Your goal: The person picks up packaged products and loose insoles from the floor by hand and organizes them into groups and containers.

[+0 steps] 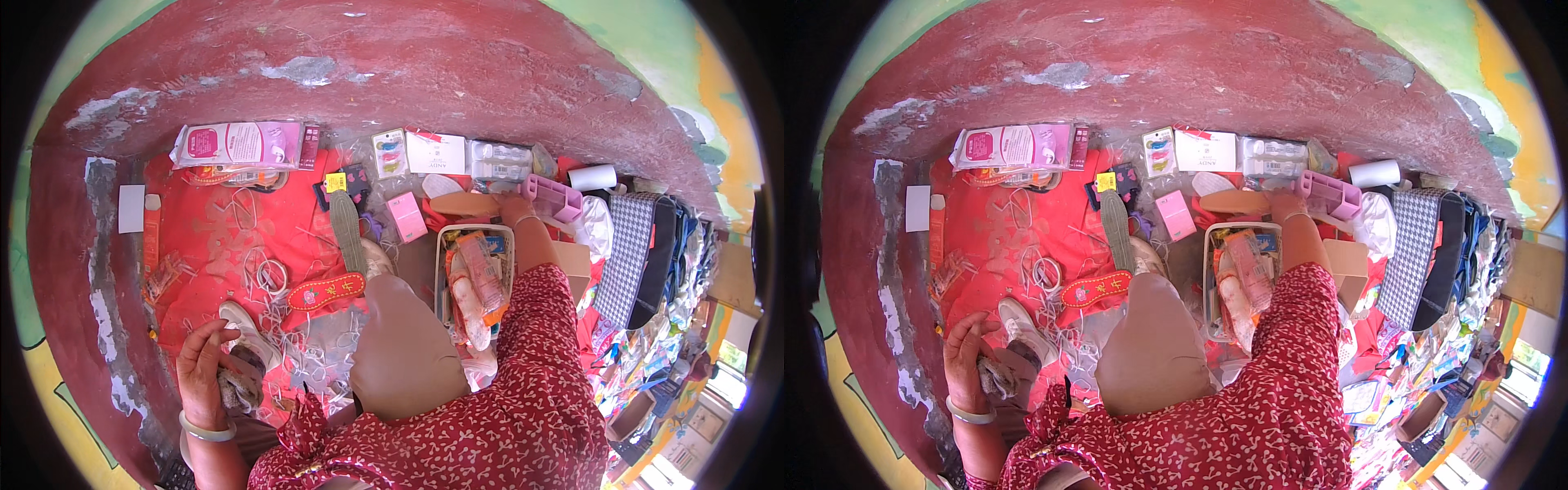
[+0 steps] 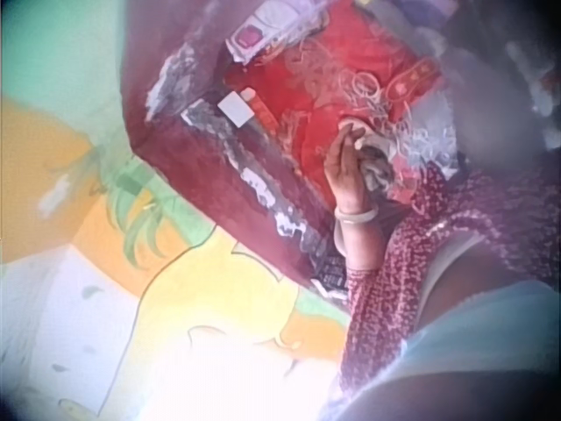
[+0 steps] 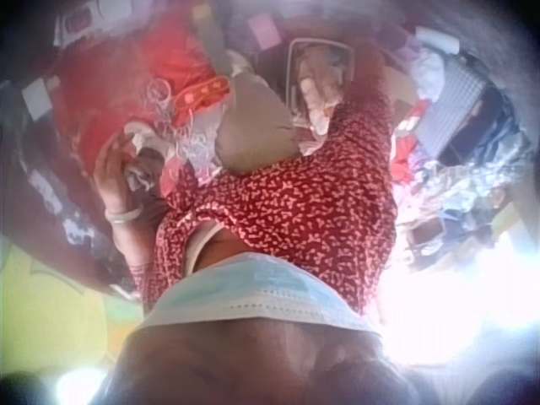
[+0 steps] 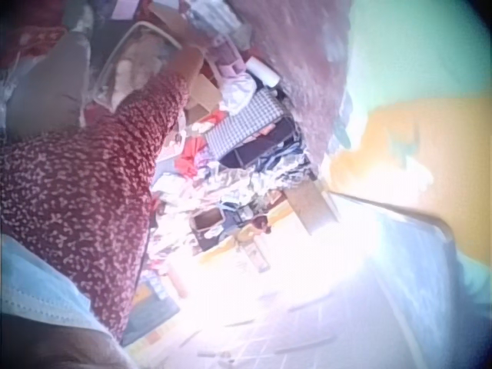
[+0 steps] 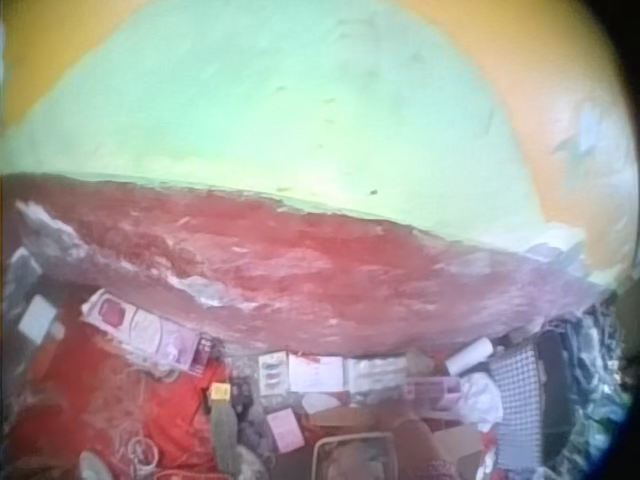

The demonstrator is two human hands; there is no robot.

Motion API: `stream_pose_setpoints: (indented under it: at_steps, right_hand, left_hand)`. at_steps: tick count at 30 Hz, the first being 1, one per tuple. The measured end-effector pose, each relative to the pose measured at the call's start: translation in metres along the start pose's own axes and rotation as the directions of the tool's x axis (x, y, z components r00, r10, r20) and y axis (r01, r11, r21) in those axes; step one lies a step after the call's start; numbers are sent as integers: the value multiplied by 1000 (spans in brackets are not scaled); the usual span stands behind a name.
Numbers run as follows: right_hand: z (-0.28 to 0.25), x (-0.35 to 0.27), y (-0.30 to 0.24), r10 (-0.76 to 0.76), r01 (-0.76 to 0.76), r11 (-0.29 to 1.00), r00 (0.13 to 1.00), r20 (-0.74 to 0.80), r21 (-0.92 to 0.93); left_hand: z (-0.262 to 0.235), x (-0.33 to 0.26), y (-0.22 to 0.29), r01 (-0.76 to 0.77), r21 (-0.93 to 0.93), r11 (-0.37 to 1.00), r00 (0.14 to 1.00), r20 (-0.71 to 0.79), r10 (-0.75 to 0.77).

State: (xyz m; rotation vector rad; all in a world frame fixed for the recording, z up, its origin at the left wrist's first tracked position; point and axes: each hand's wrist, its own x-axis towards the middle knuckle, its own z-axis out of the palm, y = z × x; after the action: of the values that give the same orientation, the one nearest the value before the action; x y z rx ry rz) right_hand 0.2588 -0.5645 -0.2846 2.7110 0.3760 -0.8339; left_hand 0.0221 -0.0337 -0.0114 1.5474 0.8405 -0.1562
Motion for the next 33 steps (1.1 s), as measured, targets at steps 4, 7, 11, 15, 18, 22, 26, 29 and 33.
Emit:
stream_pose_setpoints:
  at_steps: [4, 7, 11, 15, 18, 22, 26, 29, 33]
  right_hand:
    - [-26, -7, -1, 92, -67, 958, 993, -76, 280]
    - [-27, -7, 5, 108, -34, 894, 984, -143, 446]
    - [-31, -6, -7, 50, 73, 390, 994, -101, 918]
    - [-88, -39, -116, -83, 104, -85, 990, -111, 991]
    - [-133, -69, -212, -536, -58, -342, 832, -144, 938]
    - [-194, -106, -299, -852, 432, -161, 393, -346, 887]
    - [-192, -103, -322, -877, 521, -177, 302, -374, 835]
    - [-151, -55, -292, -597, 592, 65, 668, -444, 803]
    - [-59, 66, -177, 134, -214, 890, 967, 219, 402]
  left_hand:
    - [0, -5, 2, 3, -6, 1000, 1000, -3, -3]
    - [-2, -6, 1, -6, -32, 999, 1000, -5, 6]
    - [0, -10, 1, 4, -96, 995, 1000, 21, -2]
    - [-2, -9, -7, 67, -100, 993, 996, 73, -60]
    - [1, -4, -12, 83, -99, 992, 991, 116, -71]
    - [3, -4, -20, 149, -288, 946, 979, 175, -101]
    - [20, -9, -4, 220, -406, 887, 975, 83, -204]
    - [14, -5, 0, 137, -356, 925, 985, -46, -164]
    - [13, -1, -3, 67, -338, 939, 968, -205, -144]
